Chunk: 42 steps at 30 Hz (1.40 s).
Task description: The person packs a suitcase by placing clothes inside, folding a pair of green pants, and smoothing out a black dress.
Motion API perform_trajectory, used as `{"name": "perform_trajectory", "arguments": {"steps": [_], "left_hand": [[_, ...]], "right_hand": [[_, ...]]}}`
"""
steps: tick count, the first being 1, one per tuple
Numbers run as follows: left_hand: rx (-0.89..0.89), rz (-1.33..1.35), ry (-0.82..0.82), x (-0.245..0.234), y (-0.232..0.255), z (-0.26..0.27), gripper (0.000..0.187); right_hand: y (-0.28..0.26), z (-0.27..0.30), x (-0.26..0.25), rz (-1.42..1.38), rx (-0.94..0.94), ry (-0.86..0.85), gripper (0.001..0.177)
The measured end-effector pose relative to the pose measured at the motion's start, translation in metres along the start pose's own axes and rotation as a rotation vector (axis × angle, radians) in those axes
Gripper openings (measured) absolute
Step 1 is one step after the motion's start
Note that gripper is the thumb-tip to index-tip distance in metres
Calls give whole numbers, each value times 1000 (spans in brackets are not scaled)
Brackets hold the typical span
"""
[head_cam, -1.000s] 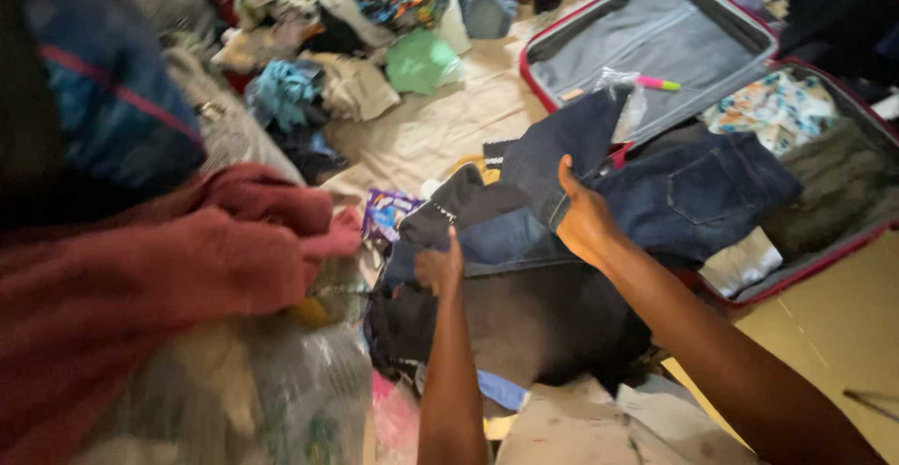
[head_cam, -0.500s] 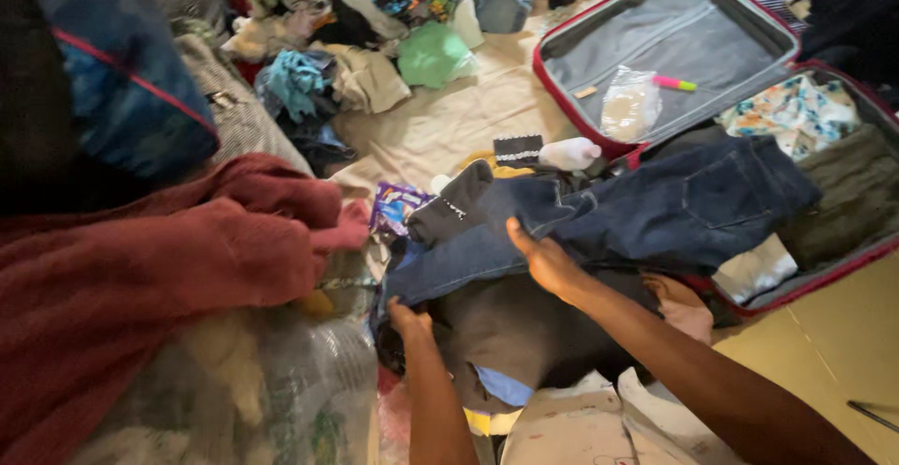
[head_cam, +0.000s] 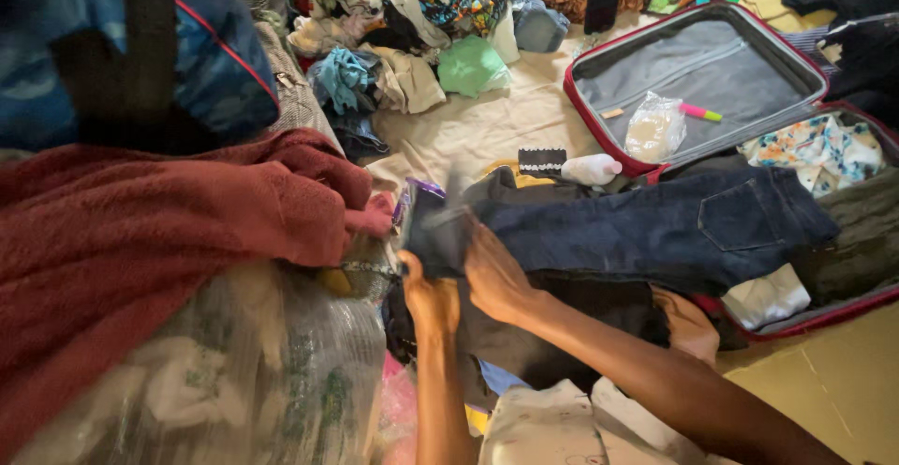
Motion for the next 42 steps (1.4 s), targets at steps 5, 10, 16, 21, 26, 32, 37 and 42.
{"name": "perform_trajectory", "arguments": {"steps": [5, 10, 16, 21, 26, 32, 37, 42], "left_hand": [[33, -131, -60, 14, 9, 4, 40], [113, -34, -145, 22, 14, 13, 41], [100, 63, -159, 47, 9, 32, 45], [185, -587, -314, 77, 9, 48, 45], [219, -719, 95, 48, 12, 30, 45], [-16, -148, -115, 22, 54, -13, 51], [-108, -100, 155, -2, 72, -30, 51], [-61, -115, -6, -9, 65, -24, 51]], "right_hand": [[-25, 8, -25, -214, -179, 282, 96], [-20, 17, -22, -233, -179, 296, 93], [-13, 17, -6, -314, 9, 271, 86], [-13, 15, 10, -375, -94, 318, 84], [-10, 25, 4, -358, -296, 249, 99], [100, 80, 8, -245, 6, 523, 75], [260, 216, 93, 108, 632, -60, 79], [294, 232, 109, 21, 565, 97, 84]]}}
Point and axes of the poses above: each hand's wrist, its own z-axis away from the middle knuckle, its own x-axis out of the palm, y = z × x, the point moved 5 cm from there along -z, towards the middle knuckle, and after that the axes turned 5 degrees about -x, right-handed, at the moved point
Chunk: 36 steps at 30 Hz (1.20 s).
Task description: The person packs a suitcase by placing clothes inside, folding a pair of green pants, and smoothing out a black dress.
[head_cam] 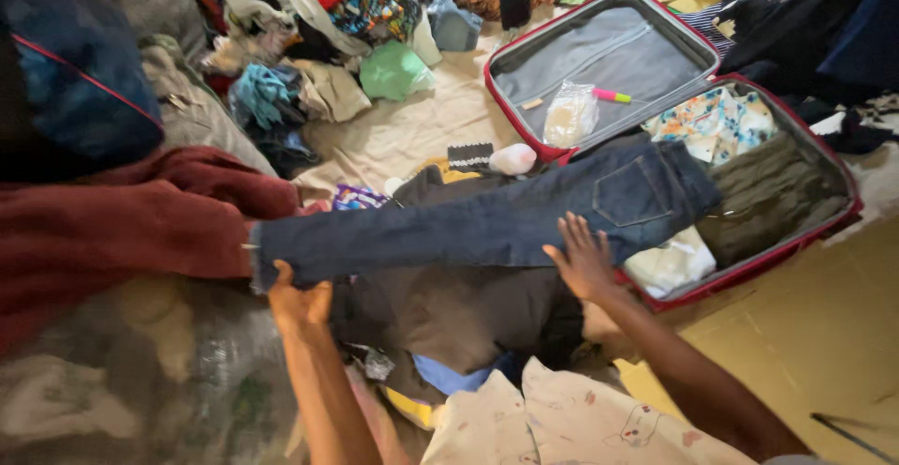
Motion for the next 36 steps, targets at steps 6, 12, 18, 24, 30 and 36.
{"name": "perform_trajectory", "arguments": {"steps": [6, 12, 18, 24, 30, 36], "left_hand": [[58, -38, 104, 38, 1, 44, 50], [182, -203, 58, 115, -50, 64, 46], [459, -1212, 163, 213, -172, 76, 24], [391, -1744, -377, 308, -418, 94, 90], [69, -1526, -877, 264, -524, 99, 83], [452, -1759, -192, 156, -440, 48, 45]], "right_hand": [[-95, -16, -18, -216, -318, 194, 87], [-96, -23, 5, -477, -307, -106, 80], [-41, -20, -87, -1227, -209, 45, 79], [55, -26, -170, -1930, 227, 16, 61], [198, -34, -136, -1682, 572, 38, 50], [301, -52, -56, -1261, 633, -34, 40]]}}
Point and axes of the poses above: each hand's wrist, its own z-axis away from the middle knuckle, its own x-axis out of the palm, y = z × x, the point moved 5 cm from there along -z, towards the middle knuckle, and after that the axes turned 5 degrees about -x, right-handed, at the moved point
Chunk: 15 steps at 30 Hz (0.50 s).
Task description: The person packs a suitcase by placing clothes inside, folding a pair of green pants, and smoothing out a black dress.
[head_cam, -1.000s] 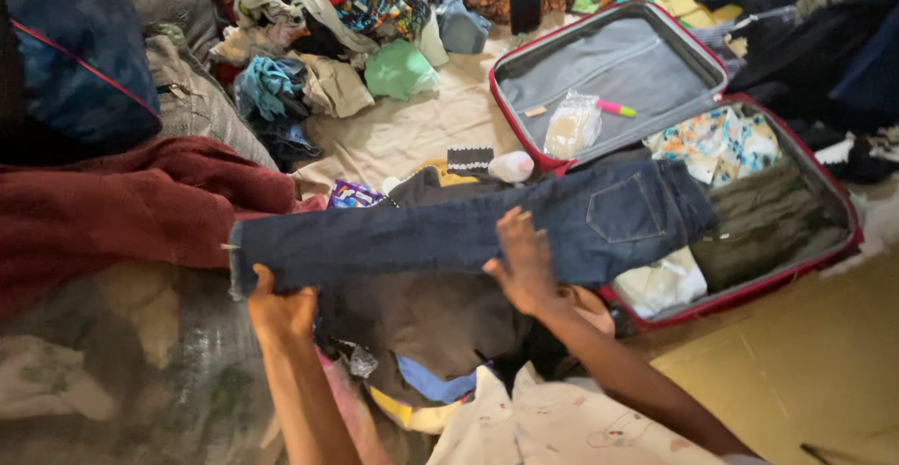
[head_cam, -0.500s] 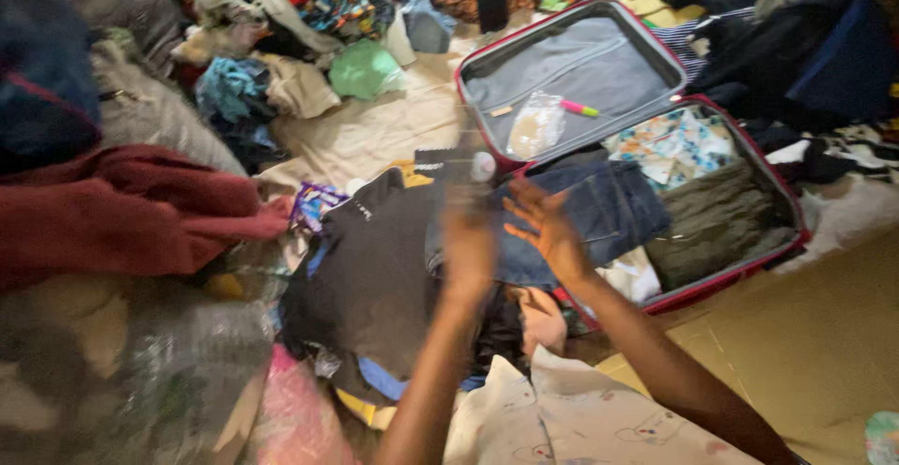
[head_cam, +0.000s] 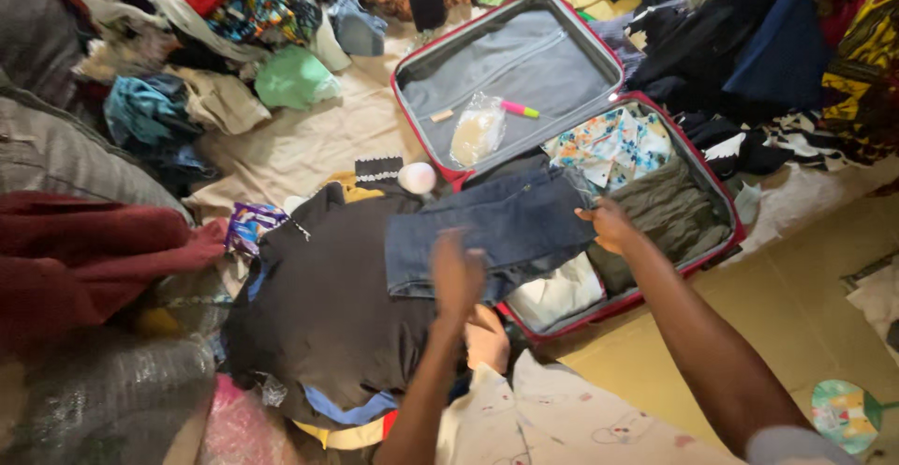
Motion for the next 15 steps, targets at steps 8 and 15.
{"name": "perform_trajectory", "arguments": {"steps": [8, 15], "left_hand": [[-571, -317, 112, -33, -200, -1, 67], [-698, -244, -81, -22, -256, -30, 66]], "right_hand": [[-7, -14, 0, -64, -200, -175, 30], [-5, -30, -19, 436, -557, 59, 49]]}}
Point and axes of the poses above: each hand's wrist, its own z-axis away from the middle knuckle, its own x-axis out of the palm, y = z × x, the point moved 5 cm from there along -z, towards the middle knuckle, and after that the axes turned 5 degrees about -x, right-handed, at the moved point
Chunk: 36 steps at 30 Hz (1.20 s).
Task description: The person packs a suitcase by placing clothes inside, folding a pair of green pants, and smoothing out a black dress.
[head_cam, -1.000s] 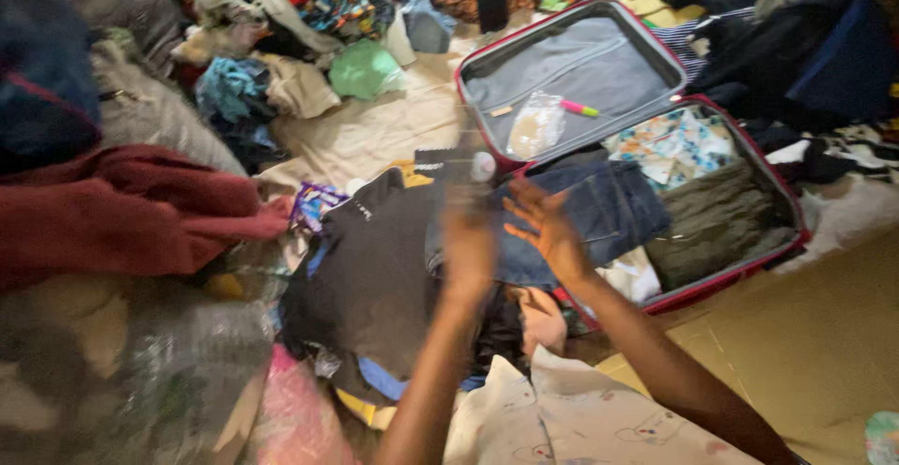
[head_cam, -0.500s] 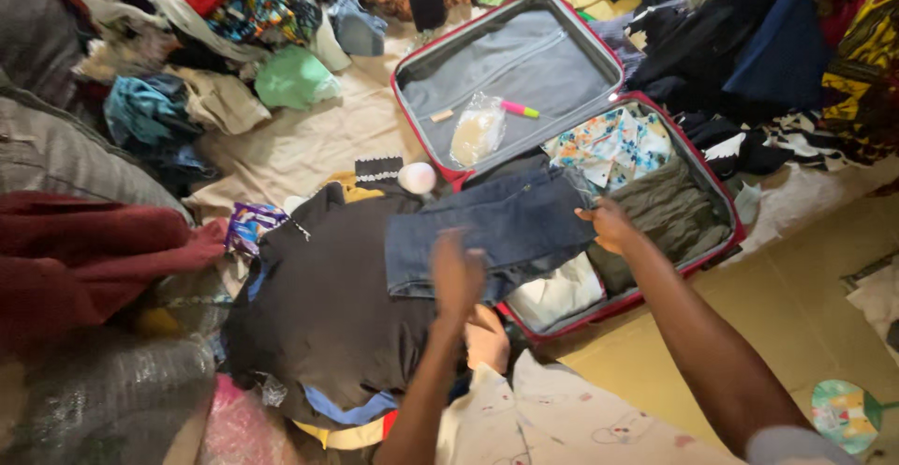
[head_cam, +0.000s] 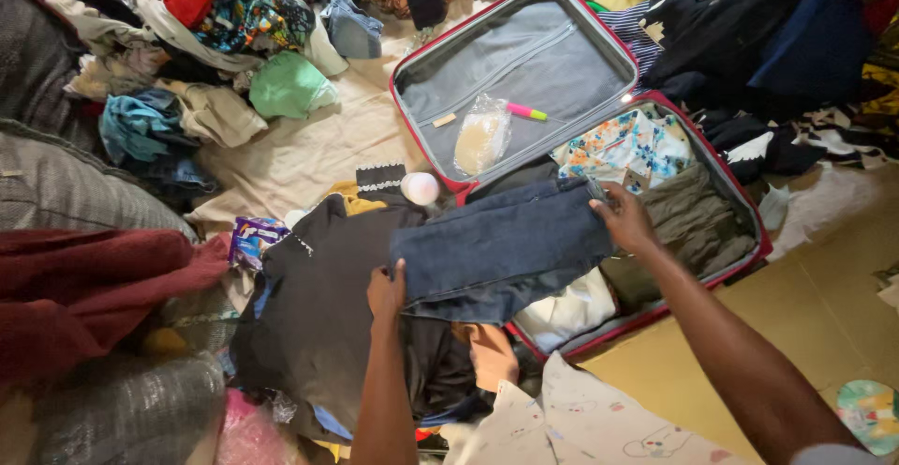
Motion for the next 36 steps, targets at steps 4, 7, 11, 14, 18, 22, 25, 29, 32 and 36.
{"name": "perform_trajectory", "arguments": {"steps": [4, 7, 11, 14, 18, 22, 25, 29, 32, 36], "left_hand": [[-42, -93, -54, 4, -5, -1, 60], [47, 212, -74, -4, -5, 14, 54], [203, 488, -9, -38, -4, 56, 51], [152, 636, 17, -60, -16, 89, 34], [-28, 479, 171, -105, -89, 130, 31], [11, 646, 261, -179, -168, 173, 29], [-95, 905, 209, -210, -207, 200, 29], [-235, 978, 215, -215, -248, 197, 51], [-245, 934, 180, -200, -250, 179, 63], [-237, 1221, 52, -204, -215, 192, 33]], "right_hand": [[18, 9, 12, 520, 79, 90, 64], [37, 13, 24, 367, 269, 32, 65], [44, 5, 29, 30, 444, -50, 66], [10, 3, 38, -332, 333, -154, 54], [-74, 19, 62, -196, -19, -175, 42], [-146, 50, 119, -196, -99, -294, 35], [-186, 75, 160, -118, -115, -380, 38], [-257, 105, 191, 466, -512, -176, 62], [-317, 150, 229, 337, -878, -181, 64], [-356, 215, 305, 353, -868, -618, 56]]}}
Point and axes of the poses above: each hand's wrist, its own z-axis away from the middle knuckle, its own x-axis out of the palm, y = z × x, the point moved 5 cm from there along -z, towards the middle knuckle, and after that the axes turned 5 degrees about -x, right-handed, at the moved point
